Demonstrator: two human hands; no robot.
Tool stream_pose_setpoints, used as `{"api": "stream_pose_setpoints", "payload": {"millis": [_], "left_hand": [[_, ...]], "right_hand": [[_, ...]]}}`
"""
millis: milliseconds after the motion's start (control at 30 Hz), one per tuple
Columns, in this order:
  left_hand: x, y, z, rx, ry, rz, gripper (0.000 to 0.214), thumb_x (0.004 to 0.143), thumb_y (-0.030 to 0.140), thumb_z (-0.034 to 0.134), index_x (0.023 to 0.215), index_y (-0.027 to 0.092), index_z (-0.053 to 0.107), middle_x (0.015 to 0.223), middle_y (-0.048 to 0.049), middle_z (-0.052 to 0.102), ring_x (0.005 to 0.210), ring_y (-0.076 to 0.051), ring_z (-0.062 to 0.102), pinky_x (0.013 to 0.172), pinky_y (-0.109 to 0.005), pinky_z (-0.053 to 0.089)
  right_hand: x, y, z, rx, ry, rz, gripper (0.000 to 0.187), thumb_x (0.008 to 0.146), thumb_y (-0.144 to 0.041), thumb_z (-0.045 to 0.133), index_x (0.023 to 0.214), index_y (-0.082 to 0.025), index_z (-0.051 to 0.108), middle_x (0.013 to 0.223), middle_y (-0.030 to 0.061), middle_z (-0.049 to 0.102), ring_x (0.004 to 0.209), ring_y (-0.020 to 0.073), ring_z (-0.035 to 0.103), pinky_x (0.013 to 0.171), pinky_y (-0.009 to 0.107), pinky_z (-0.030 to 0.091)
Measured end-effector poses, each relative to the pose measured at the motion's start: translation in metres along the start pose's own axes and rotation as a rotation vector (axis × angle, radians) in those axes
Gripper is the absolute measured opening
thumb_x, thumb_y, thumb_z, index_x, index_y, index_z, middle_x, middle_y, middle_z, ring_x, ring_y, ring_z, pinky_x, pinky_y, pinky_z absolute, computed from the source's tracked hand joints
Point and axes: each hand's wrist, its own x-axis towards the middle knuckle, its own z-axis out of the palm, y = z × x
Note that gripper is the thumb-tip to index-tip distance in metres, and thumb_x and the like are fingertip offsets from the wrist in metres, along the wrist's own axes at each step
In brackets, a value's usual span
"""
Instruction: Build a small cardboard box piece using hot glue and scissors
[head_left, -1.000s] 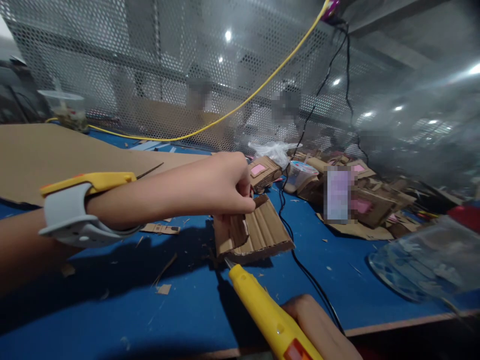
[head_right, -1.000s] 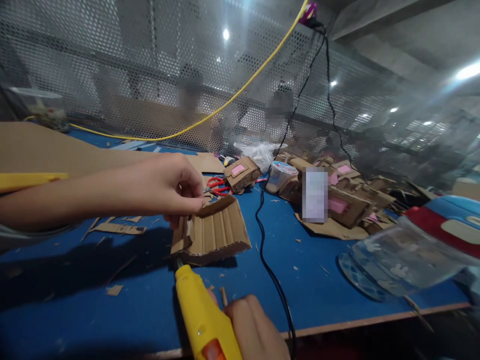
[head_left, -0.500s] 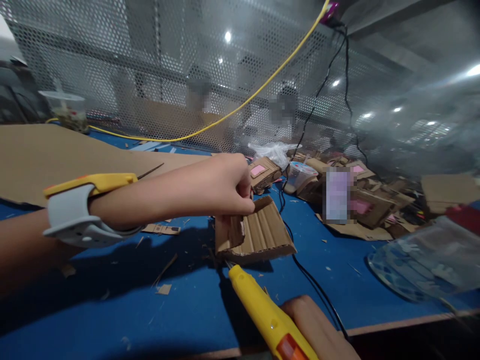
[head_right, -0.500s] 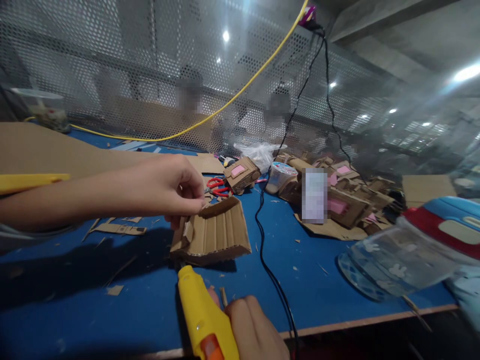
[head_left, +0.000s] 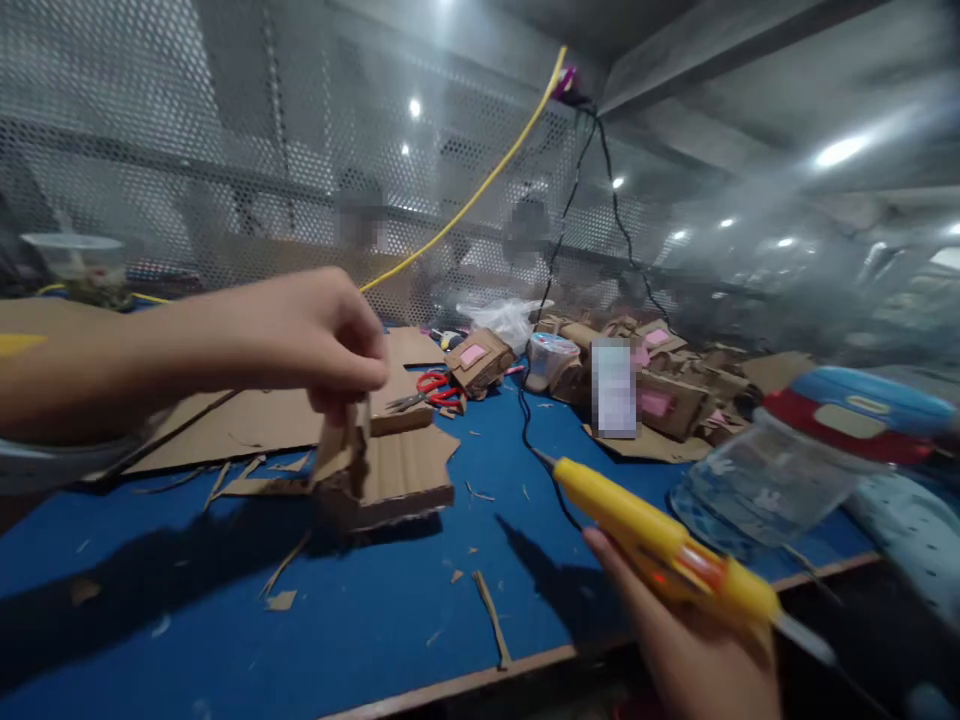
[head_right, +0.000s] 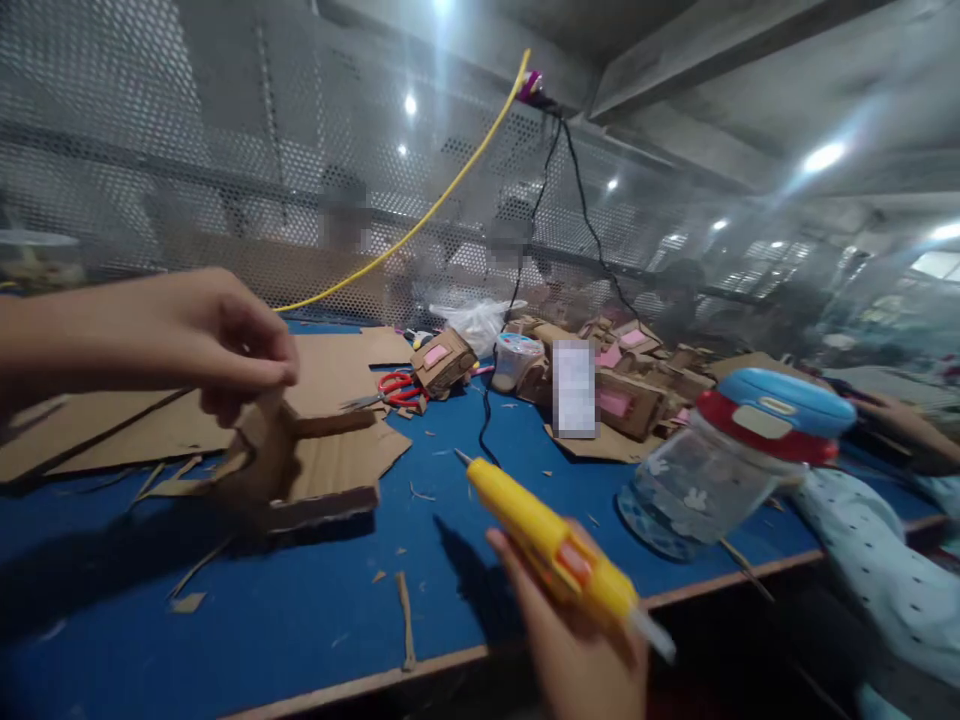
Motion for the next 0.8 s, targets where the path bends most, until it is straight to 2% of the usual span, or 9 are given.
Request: {"api": "stream_pose_setpoints", "payload": {"millis": [100,233,300,367,433,533,667,733,800], "left_hand": [[-0.011,-0.007,-0.021,0.044,0.073,-0.170,0.022,0.076,0.034,0.063,0.076,0.014,0.071,0.050,0.0024,0.060,0.050,-0.012,0.059,0.057,-0.021,0.048],[-0.018,-0.012,-0.031,0.044,0.068,-0.287,0.023,0.076,0.035,0.064,0.081,0.013,0.070,0.056,0.0033,0.062,0.056,-0.012,0.061,0.060,-0.020,0.047],[-0.016,-0.013,-0.028,0.020,0.079,-0.311,0.019,0.076,0.031,0.062,0.077,0.012,0.068,0.055,0.0030,0.062,0.056,-0.012,0.061,0.059,-0.020,0.047],[-0.011,-0.016,-0.022,-0.013,0.071,-0.297,0.018,0.075,0.029,0.061,0.075,0.012,0.067,0.052,0.0032,0.060,0.056,-0.013,0.062,0.059,-0.020,0.047],[-0.006,-0.019,-0.016,-0.021,0.052,-0.259,0.018,0.074,0.030,0.062,0.075,0.013,0.066,0.052,0.0025,0.061,0.061,-0.015,0.065,0.060,-0.022,0.048],[0.001,-0.021,-0.006,-0.018,-0.027,-0.153,0.020,0.073,0.034,0.062,0.073,0.014,0.065,0.054,0.0011,0.062,0.062,-0.017,0.066,0.060,-0.023,0.048],[0.007,-0.015,0.009,-0.004,-0.049,-0.093,0.020,0.066,0.037,0.064,0.068,0.017,0.061,0.058,-0.0015,0.064,0.063,-0.019,0.066,0.060,-0.026,0.049],[0.009,-0.013,0.017,-0.006,-0.041,-0.108,0.031,0.064,0.042,0.066,0.084,0.018,0.065,0.062,-0.0019,0.066,0.066,-0.021,0.068,0.061,-0.028,0.050],[0.009,-0.014,0.026,-0.026,-0.019,-0.128,0.057,0.065,0.049,0.064,0.114,0.019,0.063,0.066,-0.0015,0.068,0.070,-0.024,0.070,0.062,-0.030,0.051]], "right_hand": [[0.054,-0.005,0.008,0.079,-0.138,0.065,0.036,0.087,-0.056,0.065,0.071,-0.024,0.067,0.060,0.0022,0.064,0.049,0.0167,0.058,0.045,0.027,0.047],[0.110,-0.021,0.042,0.396,-0.687,0.296,0.048,0.099,-0.047,0.054,0.060,-0.018,0.056,0.051,-0.0009,0.057,0.038,0.0073,0.043,0.043,0.021,0.041],[0.125,-0.027,0.059,0.433,-0.746,0.396,0.052,0.104,-0.045,0.045,0.060,-0.018,0.054,0.047,-0.0022,0.053,0.038,0.0076,0.043,0.046,0.021,0.045],[0.134,-0.030,0.070,0.367,-0.743,0.351,0.053,0.106,-0.044,0.040,0.062,-0.019,0.054,0.047,-0.0022,0.053,0.040,0.0088,0.045,0.051,0.024,0.051],[0.138,-0.033,0.074,0.130,-0.678,0.221,0.054,0.105,-0.047,0.042,0.061,-0.019,0.056,0.051,0.0014,0.059,0.046,0.0128,0.056,0.057,0.027,0.053],[0.139,-0.045,0.069,-0.193,-0.513,0.083,0.048,0.097,-0.052,0.059,0.065,-0.017,0.065,0.070,0.0142,0.072,0.078,0.0268,0.074,0.070,0.032,0.054],[0.135,-0.069,0.056,-0.517,-0.309,-0.065,0.055,0.098,-0.057,0.055,0.092,-0.007,0.077,0.104,0.0295,0.075,0.105,0.0375,0.073,0.079,0.037,0.052],[0.134,-0.079,0.054,-0.511,-0.270,-0.138,0.062,0.103,-0.057,0.043,0.101,-0.006,0.077,0.106,0.0285,0.075,0.104,0.0353,0.073,0.076,0.035,0.051],[0.136,-0.086,0.058,-0.444,-0.219,-0.194,0.063,0.105,-0.055,0.036,0.104,-0.007,0.076,0.104,0.0251,0.077,0.101,0.0316,0.074,0.074,0.031,0.050]]}}
